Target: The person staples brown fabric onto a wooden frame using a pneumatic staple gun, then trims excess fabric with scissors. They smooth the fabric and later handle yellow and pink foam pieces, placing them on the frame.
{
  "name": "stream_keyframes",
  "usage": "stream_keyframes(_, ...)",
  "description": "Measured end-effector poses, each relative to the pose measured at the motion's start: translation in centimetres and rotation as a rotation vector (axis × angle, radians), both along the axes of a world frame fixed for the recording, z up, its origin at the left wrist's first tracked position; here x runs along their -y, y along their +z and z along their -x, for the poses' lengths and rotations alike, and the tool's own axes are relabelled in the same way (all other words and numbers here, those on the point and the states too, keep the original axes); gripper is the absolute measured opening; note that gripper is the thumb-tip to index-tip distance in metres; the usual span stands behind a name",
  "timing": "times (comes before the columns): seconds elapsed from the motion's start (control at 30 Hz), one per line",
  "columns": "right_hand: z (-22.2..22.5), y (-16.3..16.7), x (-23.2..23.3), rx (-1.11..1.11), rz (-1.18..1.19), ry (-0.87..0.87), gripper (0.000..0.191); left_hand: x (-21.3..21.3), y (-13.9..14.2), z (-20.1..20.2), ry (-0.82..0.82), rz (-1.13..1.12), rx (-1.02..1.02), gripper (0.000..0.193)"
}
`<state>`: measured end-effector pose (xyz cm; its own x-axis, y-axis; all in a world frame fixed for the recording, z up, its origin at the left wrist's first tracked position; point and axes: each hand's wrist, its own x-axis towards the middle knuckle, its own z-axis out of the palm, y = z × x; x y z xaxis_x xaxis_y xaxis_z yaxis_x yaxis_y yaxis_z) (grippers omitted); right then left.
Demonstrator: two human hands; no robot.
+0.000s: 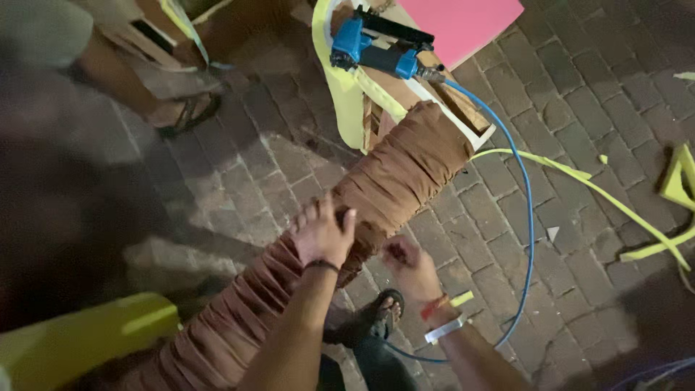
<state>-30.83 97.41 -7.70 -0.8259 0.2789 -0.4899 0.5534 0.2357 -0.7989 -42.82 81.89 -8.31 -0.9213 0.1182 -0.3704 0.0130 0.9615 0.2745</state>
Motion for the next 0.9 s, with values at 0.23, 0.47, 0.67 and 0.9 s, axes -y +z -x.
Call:
stream_keyframes(0.23,11.2,1.5,-4.9,-0.090,-0.337,0.071,0.018,3.4,-1.0,-3.9,0.092,0.058,-0.216,0.077)
stream_keyframes(0.47,27.0,2.5,-7.7,-0.495,-0.832,0.365,0.069,3.0,-2.1,-3.6,0.099,-0.019,-0.422,0.074)
stream_keyframes(0.67,35.5,2.8,-5.5,-0.033,-0.935,0.612,0.101,3.7,-2.2,-3.4,0.094,-0.019,-0.363,0.075)
stream_keyframes(0.9,35.8,2.0,-6.0,-0.104,-1.042,0.560,0.117,3.6,-2.1,-3.4,0.100,-0.029,-0.397,0.074)
